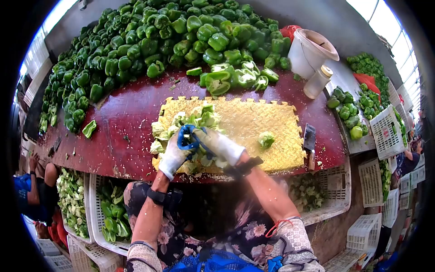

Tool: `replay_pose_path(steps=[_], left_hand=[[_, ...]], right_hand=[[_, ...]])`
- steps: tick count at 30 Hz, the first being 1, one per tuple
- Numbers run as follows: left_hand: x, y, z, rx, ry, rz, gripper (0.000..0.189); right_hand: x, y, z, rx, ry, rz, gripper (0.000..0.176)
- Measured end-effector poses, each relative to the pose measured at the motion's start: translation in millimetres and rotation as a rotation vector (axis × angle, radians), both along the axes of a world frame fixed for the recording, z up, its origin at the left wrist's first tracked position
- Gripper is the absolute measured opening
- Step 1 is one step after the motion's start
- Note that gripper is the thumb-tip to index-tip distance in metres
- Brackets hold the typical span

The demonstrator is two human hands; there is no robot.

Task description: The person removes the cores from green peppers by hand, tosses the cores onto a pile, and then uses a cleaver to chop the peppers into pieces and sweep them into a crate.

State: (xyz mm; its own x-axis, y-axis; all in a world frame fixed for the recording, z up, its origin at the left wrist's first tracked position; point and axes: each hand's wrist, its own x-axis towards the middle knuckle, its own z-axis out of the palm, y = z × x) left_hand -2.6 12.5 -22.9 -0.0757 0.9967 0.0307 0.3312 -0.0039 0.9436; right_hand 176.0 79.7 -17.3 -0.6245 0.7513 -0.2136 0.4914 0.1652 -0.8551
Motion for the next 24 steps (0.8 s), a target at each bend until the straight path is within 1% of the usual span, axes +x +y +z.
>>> replay_pose_path(steps=[1,2,3,5,6,7,9,10,11,13,14,15,17,18,19,21,22,23,24], left_hand=[[1,4,-12,0.065,0.001,-0.028,0.045],[-1,8,-23,0.130,0.004,-0.054,0.045],[-1,10,-20,0.136,0.123,-0.076,0.051],[4,6,-13,0.157,0.127,-0.073,0.052],[9,5,-6,0.133,0.192,-0.063,0.052],[9,6,-5,0.129,0.192,-0.060,0.052],[12,10,-5,0.140,0.340,-0.032,0.052],[10,15,-12,0.231,0.294,-0.064,0.056],[11,16,-16,0.229,0.295,-0.065,0.056],[14,15,-14,0.268,0.224,0.033,0.060],[14,15,-13,0.311,0.194,0.045,0.063],[14,13,-8,0.308,0.193,0.044,0.063],[13,10,1,0.230,0.263,0.076,0.061],[13,11,0,0.241,0.268,0.058,0.059],[12,11,-2,0.240,0.267,0.054,0.059],[11,10,-4,0.309,0.144,0.000,0.056],[11,9,-1,0.355,0.107,0.001,0.053],[9,10,-2,0.355,0.106,-0.007,0.053],[8,10,0,0.278,-0.029,-0.037,0.051]], right_hand=[[0,-2,6,-0.084,0.008,-0.040,0.067],[4,-4,9,-0.071,0.076,-0.002,0.063],[7,-13,13,-0.044,0.108,-0.042,0.061],[5,-1,-6,-0.185,0.231,-0.040,0.060],[4,-4,10,-0.153,0.112,-0.047,0.059],[3,-7,16,-0.157,0.112,-0.044,0.059],[-1,-13,24,-0.136,0.092,-0.040,0.058],[-2,-15,39,-0.121,-0.002,-0.080,0.059],[-1,-12,37,-0.122,-0.001,-0.081,0.059],[2,-4,23,-0.151,0.119,-0.033,0.060],[3,5,1,-0.111,0.145,-0.023,0.061],[1,3,-5,-0.113,0.143,-0.024,0.061],[-3,-4,-16,-0.035,0.297,-0.056,0.062],[-1,-8,-2,-0.120,0.299,-0.077,0.060],[-1,-9,1,-0.121,0.298,-0.082,0.060],[1,-10,5,-0.373,0.481,-0.067,0.054],[4,-9,9,-0.372,0.482,-0.075,0.054],[8,-6,13,-0.480,0.512,-0.043,0.050],[10,-5,17,-0.588,0.542,-0.010,0.048]])
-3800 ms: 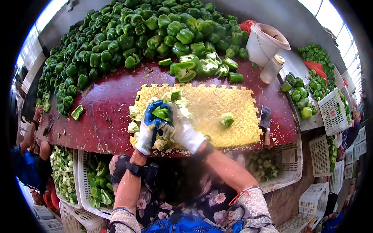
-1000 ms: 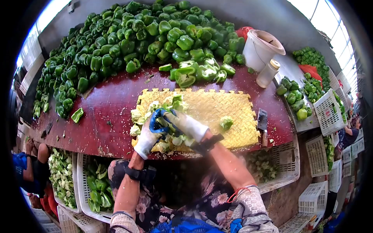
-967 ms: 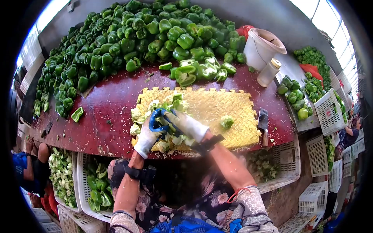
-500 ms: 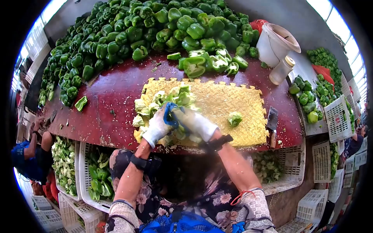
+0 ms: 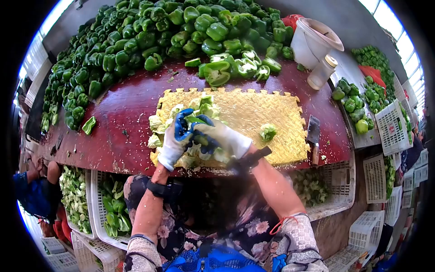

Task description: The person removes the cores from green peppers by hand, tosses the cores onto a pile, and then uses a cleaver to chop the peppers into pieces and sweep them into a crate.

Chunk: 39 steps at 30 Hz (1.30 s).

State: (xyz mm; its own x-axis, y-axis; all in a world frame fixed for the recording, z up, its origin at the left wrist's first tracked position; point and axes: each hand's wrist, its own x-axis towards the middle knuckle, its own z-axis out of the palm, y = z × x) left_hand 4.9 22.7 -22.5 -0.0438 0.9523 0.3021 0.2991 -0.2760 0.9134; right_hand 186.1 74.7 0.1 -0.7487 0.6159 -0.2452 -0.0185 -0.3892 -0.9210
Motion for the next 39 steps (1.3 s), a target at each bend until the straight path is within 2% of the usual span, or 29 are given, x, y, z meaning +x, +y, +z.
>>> replay_pose_path(steps=[2,3,4,5,6,7,8,10,11,12,13,15,16,17,18,20,22,24,25,27,28,31,33,34,35,36,37,38,39], left_hand=[[-3,-5,4,-0.178,-0.200,-0.055,0.046],[-3,-3,4,-0.070,-0.280,-0.061,0.043],[-5,-4,5,-0.125,-0.526,-0.061,0.043],[-8,-5,5,-0.182,-0.771,-0.059,0.043],[-16,1,-2,-0.164,-0.831,-0.169,0.044],[-18,1,-1,-0.162,-0.831,-0.172,0.044],[-19,1,1,-0.218,-0.796,-0.175,0.045],[-15,-2,10,-0.304,-0.692,-0.185,0.051],[-9,-3,15,-0.310,-0.490,-0.138,0.053],[-3,-1,9,-0.139,-0.235,-0.072,0.054],[2,0,3,0.031,0.020,-0.004,0.055],[1,4,-15,-0.017,0.241,0.107,0.049],[3,6,-25,-0.063,0.298,0.158,0.048],[4,5,-30,-0.113,0.358,0.211,0.047],[4,3,-32,-0.092,0.422,0.229,0.048],[6,2,-20,-0.043,0.306,0.188,0.049],[5,-3,-13,-0.036,0.242,0.172,0.050],[3,-6,-10,-0.045,-0.113,0.011,0.051],[2,-7,-8,-0.045,-0.113,0.012,0.051],[1,-10,-1,-0.213,-0.495,-0.083,0.050],[2,-15,11,-0.270,-0.601,-0.105,0.050],[-1,-8,2,-0.213,-0.765,-0.120,0.051],[-5,-6,4,-0.139,-1.047,-0.167,0.044],[-9,-6,4,-0.120,-1.157,-0.165,0.043],[-12,-4,6,-0.099,-1.263,-0.164,0.042],[-16,4,-4,-0.055,-1.288,-0.095,0.040],[-26,0,-9,-0.078,-1.199,-0.090,0.038],[-25,1,-22,-0.102,-1.177,0.030,0.039],[-20,3,-33,-0.127,-1.155,0.142,0.039]], right_hand=[[2,-3,6,-0.063,0.055,-0.012,0.045],[3,-3,8,-0.124,0.112,-0.016,0.043],[16,5,2,-0.291,0.093,0.040,0.039],[19,3,-3,-0.292,0.094,0.035,0.039],[19,-3,-1,-0.241,0.160,0.026,0.039],[19,-8,1,-0.186,0.227,0.020,0.039],[23,-4,-25,-0.165,0.243,0.006,0.044],[17,-11,9,-0.188,0.138,-0.055,0.046],[14,-12,21,-0.214,0.032,-0.113,0.050],[10,-6,22,-0.134,-0.087,-0.045,0.056],[7,-9,22,-0.134,-0.087,-0.043,0.056],[-5,-21,22,0.177,-0.387,-0.016,0.063],[-9,-14,-15,0.573,-0.376,-0.054,0.066],[-10,-16,-21,0.562,-0.365,-0.067,0.066],[-8,-16,-19,0.429,-0.373,-0.065,0.065],[-4,-18,-3,0.217,-0.313,-0.019,0.058],[0,-15,-8,0.180,-0.151,-0.005,0.053],[8,-8,-12,0.149,-0.111,0.023,0.052],[11,-5,-12,0.064,-0.083,0.059,0.054],[17,-3,-7,-0.019,-0.057,0.091,0.055],[21,-4,-2,-0.071,-0.010,0.094,0.057],[22,-15,31,-0.169,0.054,0.064,0.061],[23,-18,37,-0.280,0.243,-0.025,0.068],[19,-17,32,-0.262,0.028,-0.166,0.063],[20,-17,33,-0.261,0.028,-0.173,0.063],[19,-16,34,-0.189,-0.007,-0.171,0.064],[18,-16,37,-0.115,-0.042,-0.166,0.065],[12,-16,40,-0.071,-0.018,-0.328,0.067],[16,-5,41,-0.114,0.017,-0.264,0.078]])
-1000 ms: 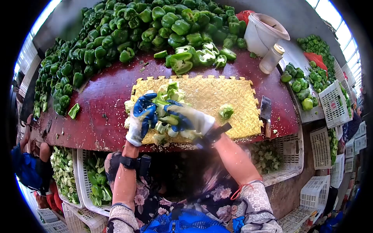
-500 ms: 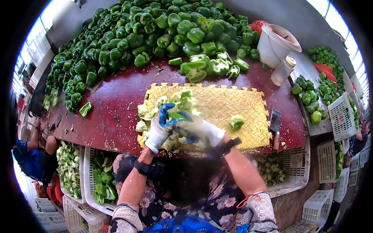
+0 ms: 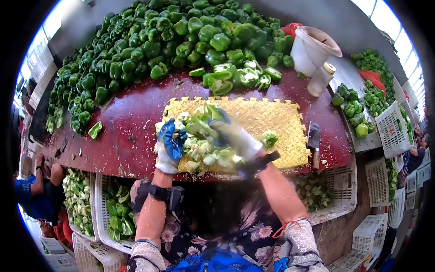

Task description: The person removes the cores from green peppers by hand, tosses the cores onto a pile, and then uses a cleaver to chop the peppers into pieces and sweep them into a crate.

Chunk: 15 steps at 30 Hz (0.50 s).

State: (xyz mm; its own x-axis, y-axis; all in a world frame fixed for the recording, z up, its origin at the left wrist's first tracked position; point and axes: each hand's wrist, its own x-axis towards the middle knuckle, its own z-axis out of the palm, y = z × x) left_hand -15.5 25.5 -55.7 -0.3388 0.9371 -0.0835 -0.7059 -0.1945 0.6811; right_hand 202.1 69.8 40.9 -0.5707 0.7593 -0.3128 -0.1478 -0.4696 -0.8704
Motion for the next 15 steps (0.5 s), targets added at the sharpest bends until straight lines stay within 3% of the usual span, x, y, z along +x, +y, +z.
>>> replay_pose_path(steps=[1,3,4,5,6,7,8,9,12,14,15], left_hand=[[11,-4,-1,0.084,-0.013,-0.018,0.043],[17,-9,3,-0.043,-0.054,-0.075,0.046],[16,-13,7,-0.105,-0.143,-0.138,0.046],[16,-10,4,0.181,-0.164,-0.260,0.045],[-8,7,-57,0.209,-0.154,-0.240,0.042],[-1,-6,-20,0.092,0.027,-0.100,0.041],[7,-19,19,-0.015,0.206,0.046,0.040],[10,-22,25,-0.140,0.153,0.111,0.041],[3,-23,20,-0.048,0.076,0.033,0.037],[4,-22,25,-0.065,0.059,0.004,0.036],[3,-21,27,-0.074,0.073,-0.013,0.036]], right_hand=[[-9,-5,12,0.139,-0.136,-0.052,0.079],[-33,-19,34,0.289,-0.276,-0.130,0.079],[-46,-30,45,0.458,-0.310,0.031,0.084],[-56,-39,53,0.621,-0.341,0.200,0.090],[-62,-43,56,0.778,-0.368,0.372,0.096],[-65,-28,63,0.669,-0.360,0.362,0.102],[-68,-1,51,0.635,-0.402,0.313,0.096],[-69,26,39,0.619,-0.523,0.146,0.091],[-55,108,8,0.767,-0.966,-0.204,0.076],[-55,162,4,0.815,-1.373,-0.132,0.071],[-51,184,-16,1.023,-1.401,-0.175,0.070]])
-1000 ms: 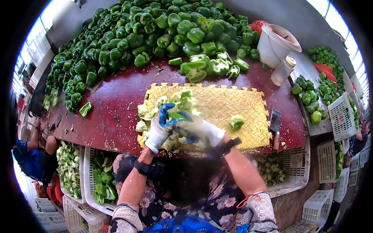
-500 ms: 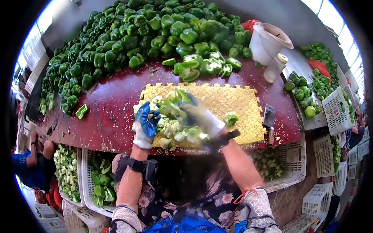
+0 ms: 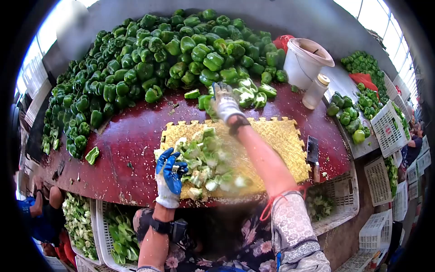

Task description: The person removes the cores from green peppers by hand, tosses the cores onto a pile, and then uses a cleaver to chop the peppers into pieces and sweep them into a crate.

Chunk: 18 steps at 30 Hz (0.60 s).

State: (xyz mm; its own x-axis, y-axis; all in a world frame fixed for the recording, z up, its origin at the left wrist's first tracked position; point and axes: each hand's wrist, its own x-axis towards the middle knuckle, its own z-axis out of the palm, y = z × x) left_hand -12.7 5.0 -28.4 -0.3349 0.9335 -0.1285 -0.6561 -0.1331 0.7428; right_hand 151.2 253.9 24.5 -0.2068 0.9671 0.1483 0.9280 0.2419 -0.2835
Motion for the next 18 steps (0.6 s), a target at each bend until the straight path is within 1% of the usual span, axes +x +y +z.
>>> replay_pose_path(steps=[1,2,3,4,5,6,7,9,10,11,12,13,14,15,16,17,18], left_hand=[[0,2,1,-0.010,0.012,-0.016,0.035],[0,4,1,-0.027,0.061,-0.007,0.034],[-1,3,5,-0.042,0.067,-0.033,0.035],[-1,3,4,-0.022,0.073,-0.045,0.036],[-1,3,3,-0.003,0.076,-0.058,0.037],[-1,3,4,0.008,0.136,-0.074,0.037],[-2,4,2,0.034,0.107,-0.088,0.036],[1,3,10,0.009,0.100,-0.116,0.035],[1,2,5,0.084,0.005,-0.153,0.034],[4,3,1,0.084,0.084,-0.142,0.036],[9,2,-5,0.094,0.176,-0.097,0.039],[11,3,-10,0.006,0.254,-0.098,0.046],[13,-3,10,-0.105,0.327,-0.118,0.059],[22,8,-26,-0.054,0.884,0.116,0.063],[24,4,-11,-0.012,1.215,0.304,0.073],[25,7,-8,-0.022,1.192,0.191,0.085],[23,4,7,-0.166,1.213,0.015,0.090]], right_hand=[[3,19,-18,0.177,-0.062,0.071,0.069],[3,35,-21,0.186,-0.154,0.086,0.067],[1,34,-16,0.136,-0.179,0.083,0.054],[-2,30,-14,0.124,-0.237,0.056,0.048],[-5,24,-14,0.110,-0.298,0.029,0.042],[-5,26,-18,0.084,-0.311,0.005,0.041],[2,22,-23,0.117,-0.271,0.048,0.043],[16,12,-34,0.164,-0.150,0.021,0.047],[42,19,-64,0.258,-0.024,0.162,0.051],[55,15,-59,-0.127,-0.044,0.039,0.051],[63,-8,-56,-0.045,0.064,0.110,0.049],[54,-26,-40,0.022,-0.019,0.149,0.049],[23,-76,16,-0.088,0.126,0.076,0.046],[32,-78,-6,0.169,0.038,0.169,0.042],[35,-89,-17,0.304,-0.022,0.310,0.040],[39,-100,-21,0.452,-0.081,0.430,0.039],[34,-123,-12,0.235,-0.063,0.392,0.034]])
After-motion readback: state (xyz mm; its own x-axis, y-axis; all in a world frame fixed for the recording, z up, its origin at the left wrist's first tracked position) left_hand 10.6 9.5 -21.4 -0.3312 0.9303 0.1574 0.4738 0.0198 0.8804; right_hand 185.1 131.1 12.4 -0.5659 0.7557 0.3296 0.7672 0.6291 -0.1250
